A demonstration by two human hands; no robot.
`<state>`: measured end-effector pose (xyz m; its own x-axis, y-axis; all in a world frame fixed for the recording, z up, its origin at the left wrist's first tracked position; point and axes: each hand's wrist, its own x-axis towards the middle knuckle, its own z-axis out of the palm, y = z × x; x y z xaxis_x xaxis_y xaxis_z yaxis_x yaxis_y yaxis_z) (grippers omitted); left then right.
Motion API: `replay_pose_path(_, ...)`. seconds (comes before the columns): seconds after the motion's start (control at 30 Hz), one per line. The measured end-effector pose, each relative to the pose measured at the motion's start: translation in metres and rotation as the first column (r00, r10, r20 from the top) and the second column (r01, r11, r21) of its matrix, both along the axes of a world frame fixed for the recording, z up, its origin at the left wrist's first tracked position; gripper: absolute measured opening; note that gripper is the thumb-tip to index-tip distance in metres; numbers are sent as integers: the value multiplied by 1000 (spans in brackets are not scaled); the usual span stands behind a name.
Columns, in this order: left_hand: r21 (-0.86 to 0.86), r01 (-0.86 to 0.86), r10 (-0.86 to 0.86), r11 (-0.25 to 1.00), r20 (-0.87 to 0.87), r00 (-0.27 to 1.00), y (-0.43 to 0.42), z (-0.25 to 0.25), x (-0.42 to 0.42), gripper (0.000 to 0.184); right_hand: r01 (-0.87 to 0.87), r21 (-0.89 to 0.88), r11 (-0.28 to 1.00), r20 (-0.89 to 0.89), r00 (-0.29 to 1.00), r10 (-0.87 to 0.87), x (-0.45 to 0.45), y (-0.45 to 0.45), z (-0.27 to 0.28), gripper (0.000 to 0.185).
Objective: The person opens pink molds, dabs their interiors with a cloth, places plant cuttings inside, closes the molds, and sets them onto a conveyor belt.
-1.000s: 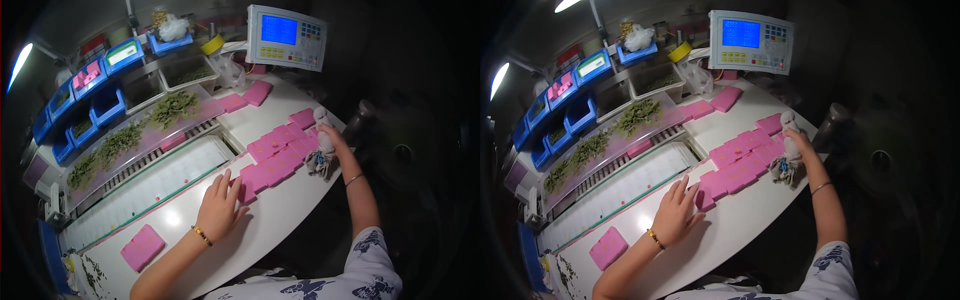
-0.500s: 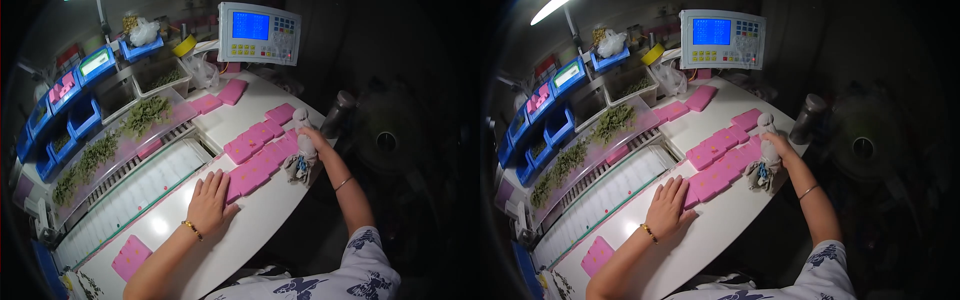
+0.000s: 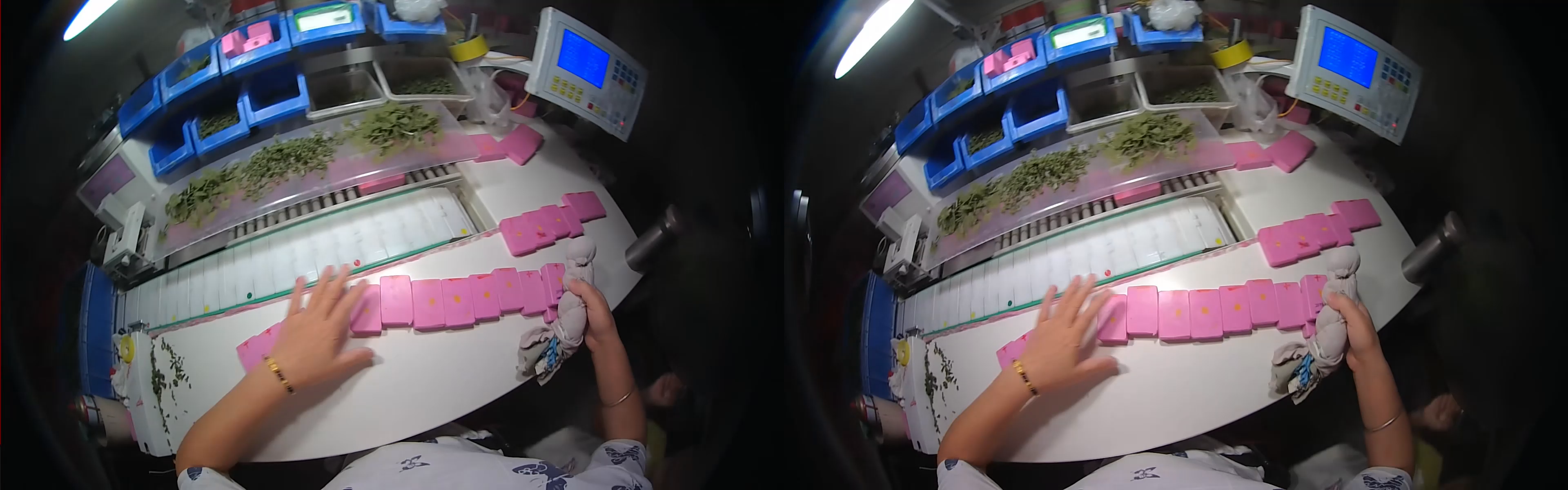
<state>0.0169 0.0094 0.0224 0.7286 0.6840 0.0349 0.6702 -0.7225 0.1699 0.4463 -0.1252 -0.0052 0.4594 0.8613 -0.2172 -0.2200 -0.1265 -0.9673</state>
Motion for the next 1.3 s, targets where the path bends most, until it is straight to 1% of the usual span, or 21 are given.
replay_pose_path(0.07,1,-132,132,991,-21,991,-6,1,-39,92,-26,-11,1000,4,1000,26,-18,3,8,32)
replay_pose_path(0.17,-27,-227,227,974,-9,974,-18,-18,-86,87,-75,-7,997,-54,996,75,-37,13,9,32)
replay_pose_path(0.2,42,-230,229,972,20,973,-25,-19,-91,84,-96,-23,995,-51,994,95,-44,18,12,30)
replay_pose_path(0.3,65,-288,284,955,64,957,-43,-20,-104,83,-143,-54,988,-51,989,141,-63,32,19,29)
replay_pose_path(0.37,76,-276,267,958,111,957,-52,-22,-113,83,-166,-48,985,-70,984,162,-68,39,13,34)
replay_pose_path(0.5,59,-276,263,959,171,950,-67,-18,-122,81,-192,-60,980,-87,979,187,-82,48,17,32)
replay_pose_path(0.6,32,-315,299,948,241,923,-75,-13,-117,76,-174,-48,984,-16,985,173,-97,56,24,21)
replay_pose_path(0.7,106,-360,323,927,266,908,-77,-24,-116,70,-179,-21,984,-21,984,178,-100,62,22,20)
replay_pose_path(0.8,151,-376,332,914,255,908,-78,-26,-110,66,-234,-87,968,-41,972,231,-93,64,24,20)
replay_pose_path(0.9,127,-386,341,914,278,898,-79,-24,-107,64,-268,-103,958,-76,962,261,-87,64,22,30)
replay_pose_path(1.0,93,-385,339,918,319,885,-81,-23,-108,62,-226,-81,971,-28,974,225,-95,66,25,25)
replay_pose_path(1.03,98,-380,335,920,310,890,-81,-25,-109,64,-211,-69,975,-15,978,210,-95,66,24,22)
replay_pose_path(1.07,97,-374,330,922,303,894,-80,-24,-112,66,-239,-88,967,-22,971,238,-93,67,25,24)
replay_pose_path(1.17,136,-358,309,924,287,907,-82,-26,-116,70,-233,-115,966,0,972,235,-96,69,32,24)
replay_pose_path(1.2,151,-350,298,924,286,911,-83,-26,-117,71,-266,-194,944,38,960,278,-95,68,37,32)
replay_pose_path(1.3,190,-383,347,904,195,917,-91,-15,-116,72,-258,-212,943,28,963,269,-91,74,34,25)
